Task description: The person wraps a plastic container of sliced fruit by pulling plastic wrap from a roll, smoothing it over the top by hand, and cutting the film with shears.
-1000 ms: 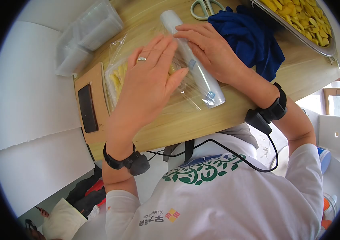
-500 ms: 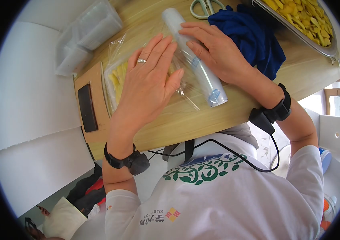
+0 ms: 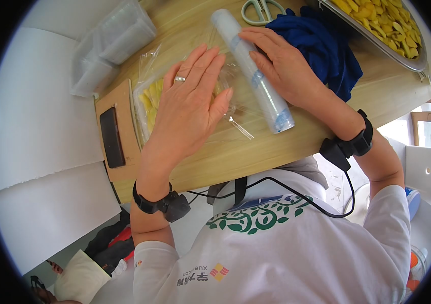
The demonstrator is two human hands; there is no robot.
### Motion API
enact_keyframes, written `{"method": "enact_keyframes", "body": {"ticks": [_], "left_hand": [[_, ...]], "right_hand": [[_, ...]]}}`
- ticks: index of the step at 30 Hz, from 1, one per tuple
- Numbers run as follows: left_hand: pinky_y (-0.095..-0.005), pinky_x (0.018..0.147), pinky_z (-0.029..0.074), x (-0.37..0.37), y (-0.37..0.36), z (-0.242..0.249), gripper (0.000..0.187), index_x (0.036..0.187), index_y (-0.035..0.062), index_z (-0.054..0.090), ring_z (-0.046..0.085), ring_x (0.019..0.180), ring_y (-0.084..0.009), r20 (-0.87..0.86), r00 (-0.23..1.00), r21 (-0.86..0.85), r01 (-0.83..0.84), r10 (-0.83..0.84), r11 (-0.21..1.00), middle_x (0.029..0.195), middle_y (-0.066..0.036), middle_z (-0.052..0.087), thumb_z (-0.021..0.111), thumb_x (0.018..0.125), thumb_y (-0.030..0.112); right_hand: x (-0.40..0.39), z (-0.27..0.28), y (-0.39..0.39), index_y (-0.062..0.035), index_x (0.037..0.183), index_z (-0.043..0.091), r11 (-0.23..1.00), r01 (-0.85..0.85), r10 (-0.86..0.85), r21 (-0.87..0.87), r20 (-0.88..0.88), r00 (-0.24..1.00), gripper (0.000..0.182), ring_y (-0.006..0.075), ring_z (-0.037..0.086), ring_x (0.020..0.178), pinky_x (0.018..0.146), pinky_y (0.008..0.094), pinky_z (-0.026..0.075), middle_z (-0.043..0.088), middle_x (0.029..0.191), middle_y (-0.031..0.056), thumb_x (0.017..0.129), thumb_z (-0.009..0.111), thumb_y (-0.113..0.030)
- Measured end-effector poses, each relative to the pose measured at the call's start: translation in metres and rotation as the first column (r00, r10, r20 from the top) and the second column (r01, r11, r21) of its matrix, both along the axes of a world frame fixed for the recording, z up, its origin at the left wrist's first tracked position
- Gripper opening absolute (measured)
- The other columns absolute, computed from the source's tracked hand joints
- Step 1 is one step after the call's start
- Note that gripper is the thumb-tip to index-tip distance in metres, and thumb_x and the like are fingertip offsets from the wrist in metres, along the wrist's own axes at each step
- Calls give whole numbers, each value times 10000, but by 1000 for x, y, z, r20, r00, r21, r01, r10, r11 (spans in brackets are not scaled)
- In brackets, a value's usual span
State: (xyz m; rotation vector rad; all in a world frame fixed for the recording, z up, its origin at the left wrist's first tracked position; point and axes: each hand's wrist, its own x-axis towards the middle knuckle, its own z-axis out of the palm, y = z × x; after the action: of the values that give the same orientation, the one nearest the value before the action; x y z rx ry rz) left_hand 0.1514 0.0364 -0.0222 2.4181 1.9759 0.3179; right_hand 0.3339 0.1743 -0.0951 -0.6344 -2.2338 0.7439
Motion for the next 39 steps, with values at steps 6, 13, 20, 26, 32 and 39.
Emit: {"method": "enact_keyframes", "body": {"ticks": [6,13,20,26,32,39], "left_hand": [[-480,1160,313,4,2,0,500,1395,-30,535,427,1434,-297,14,1000,60,14,-15,998,1477,-156,527,600,989,254],[-448,1195,248,-1,-4,5,506,1481,22,465,353,1485,-292,-17,999,-38,-40,40,998,1556,-120,453,496,1042,272],[-453,1195,244,-10,-11,6,507,1488,27,460,351,1488,-285,-7,999,-41,-40,39,998,1561,-112,449,495,1031,245],[-457,1197,240,-17,-14,5,512,1495,32,453,349,1490,-281,-18,999,-48,-48,47,998,1569,-104,442,479,1044,271],[-461,1203,235,-20,-16,4,516,1499,43,453,344,1493,-281,-8,999,-47,-46,46,998,1571,-100,439,471,1046,290],[-457,1207,232,-21,-18,5,524,1501,43,452,339,1496,-280,7,999,-42,-52,53,998,1571,-102,438,485,1042,293]], "right_hand": [[-6,1,-6,-38,1361,547,999,53,-53,-7,-10,999,393,398,576,1128,974,457,492,607,1267,202,999,550,-192],[-6,5,-11,-65,1400,517,997,46,-42,-57,62,997,426,402,562,1140,982,479,483,597,1275,214,998,553,-201],[-15,1,-18,-157,1397,577,997,44,-44,-69,6,999,392,391,518,1189,1045,460,451,537,1386,203,1007,538,-181],[-13,4,-19,-130,1401,570,994,62,-60,-88,20,998,389,395,517,1200,1057,451,445,533,1399,200,1016,520,-148],[-4,3,-12,-54,1398,551,995,48,-48,-83,-3,999,382,409,538,1197,1039,436,463,539,1391,224,1026,508,-129],[-4,8,-13,23,1382,532,994,112,-112,3,56,992,417,436,542,1209,1045,454,457,541,1385,251,1001,566,-141]]}}
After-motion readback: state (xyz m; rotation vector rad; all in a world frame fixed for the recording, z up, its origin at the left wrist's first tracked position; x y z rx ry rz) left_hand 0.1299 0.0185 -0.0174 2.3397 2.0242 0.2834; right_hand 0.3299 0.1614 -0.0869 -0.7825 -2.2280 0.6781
